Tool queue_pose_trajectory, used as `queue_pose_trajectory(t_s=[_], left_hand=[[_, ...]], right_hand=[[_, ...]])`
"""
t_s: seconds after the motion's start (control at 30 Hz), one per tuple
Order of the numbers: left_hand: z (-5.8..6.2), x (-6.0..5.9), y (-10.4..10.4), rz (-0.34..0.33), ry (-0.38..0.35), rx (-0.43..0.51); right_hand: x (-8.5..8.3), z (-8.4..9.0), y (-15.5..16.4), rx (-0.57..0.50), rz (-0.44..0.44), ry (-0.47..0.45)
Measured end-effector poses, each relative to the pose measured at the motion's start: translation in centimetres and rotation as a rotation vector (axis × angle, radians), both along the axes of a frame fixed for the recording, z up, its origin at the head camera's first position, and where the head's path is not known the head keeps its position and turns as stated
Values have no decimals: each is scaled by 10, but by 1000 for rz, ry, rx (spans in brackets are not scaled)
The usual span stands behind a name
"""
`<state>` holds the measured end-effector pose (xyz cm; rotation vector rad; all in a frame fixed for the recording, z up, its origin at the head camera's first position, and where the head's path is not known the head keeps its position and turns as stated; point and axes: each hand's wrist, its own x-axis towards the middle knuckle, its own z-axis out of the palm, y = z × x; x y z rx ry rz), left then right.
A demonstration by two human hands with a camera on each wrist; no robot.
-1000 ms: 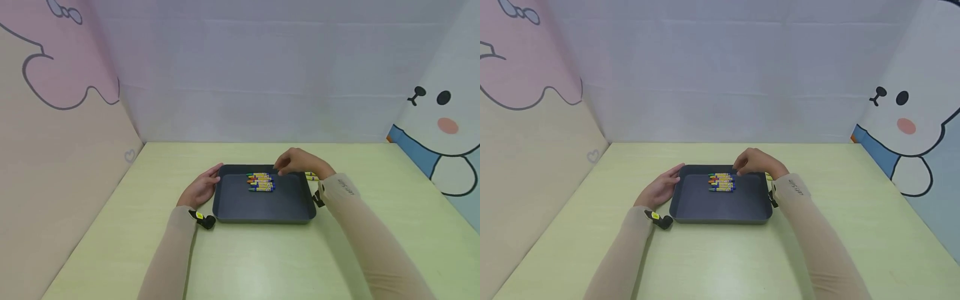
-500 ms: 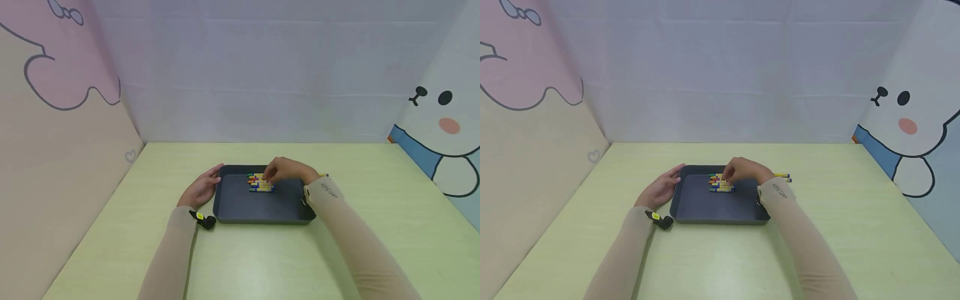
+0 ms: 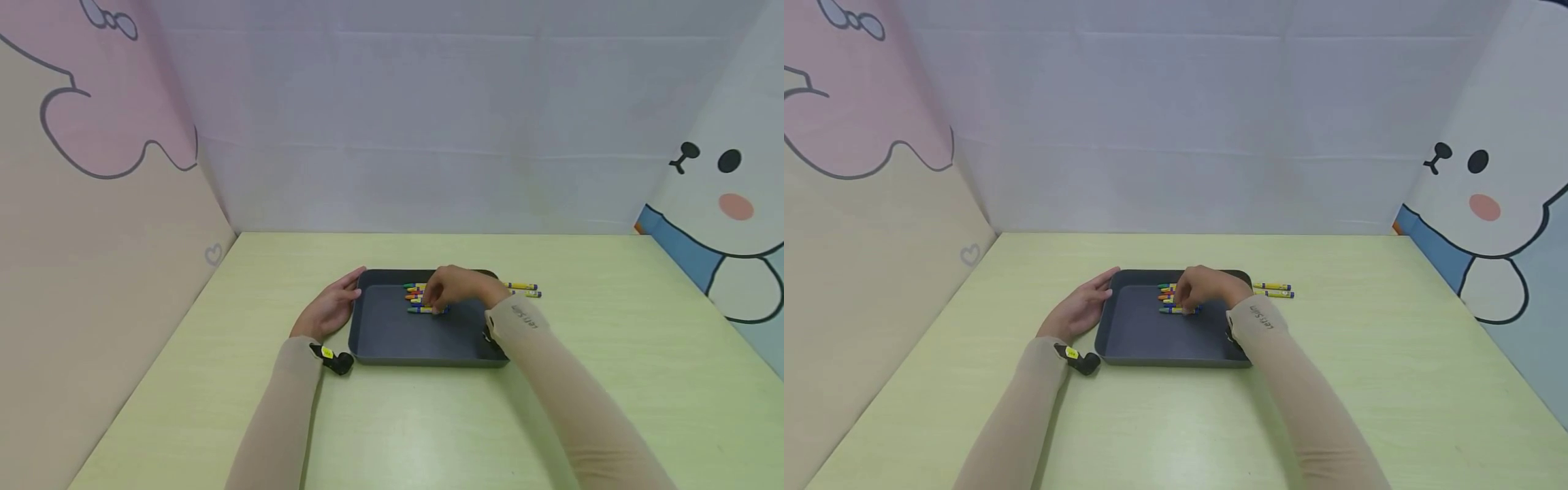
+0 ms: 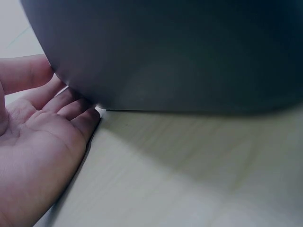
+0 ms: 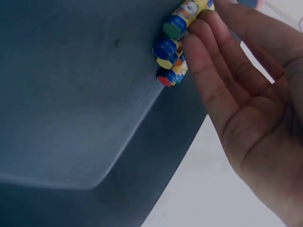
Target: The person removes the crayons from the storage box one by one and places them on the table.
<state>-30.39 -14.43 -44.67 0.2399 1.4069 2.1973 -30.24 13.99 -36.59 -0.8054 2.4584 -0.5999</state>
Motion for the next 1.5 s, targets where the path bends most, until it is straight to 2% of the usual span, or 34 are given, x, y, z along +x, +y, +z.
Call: queue_pose_trajectory(t_s=[0.3, 0.6, 0.9, 1.27, 1.5], left_hand=[[0, 0, 0, -2, 2, -7], [-1, -2, 1, 9, -19, -15], [-2, -2, 1, 10, -4, -23], [-1, 0, 0, 10, 7, -20], [-1, 0, 0, 2, 12, -4]], right_hand=[[4, -5, -5, 41, -9, 44], [9, -10, -9, 65, -59, 27], [11, -11, -12, 89, -60, 38], [15, -7, -14, 75, -53, 33], [15, -10, -13, 62, -98, 1]])
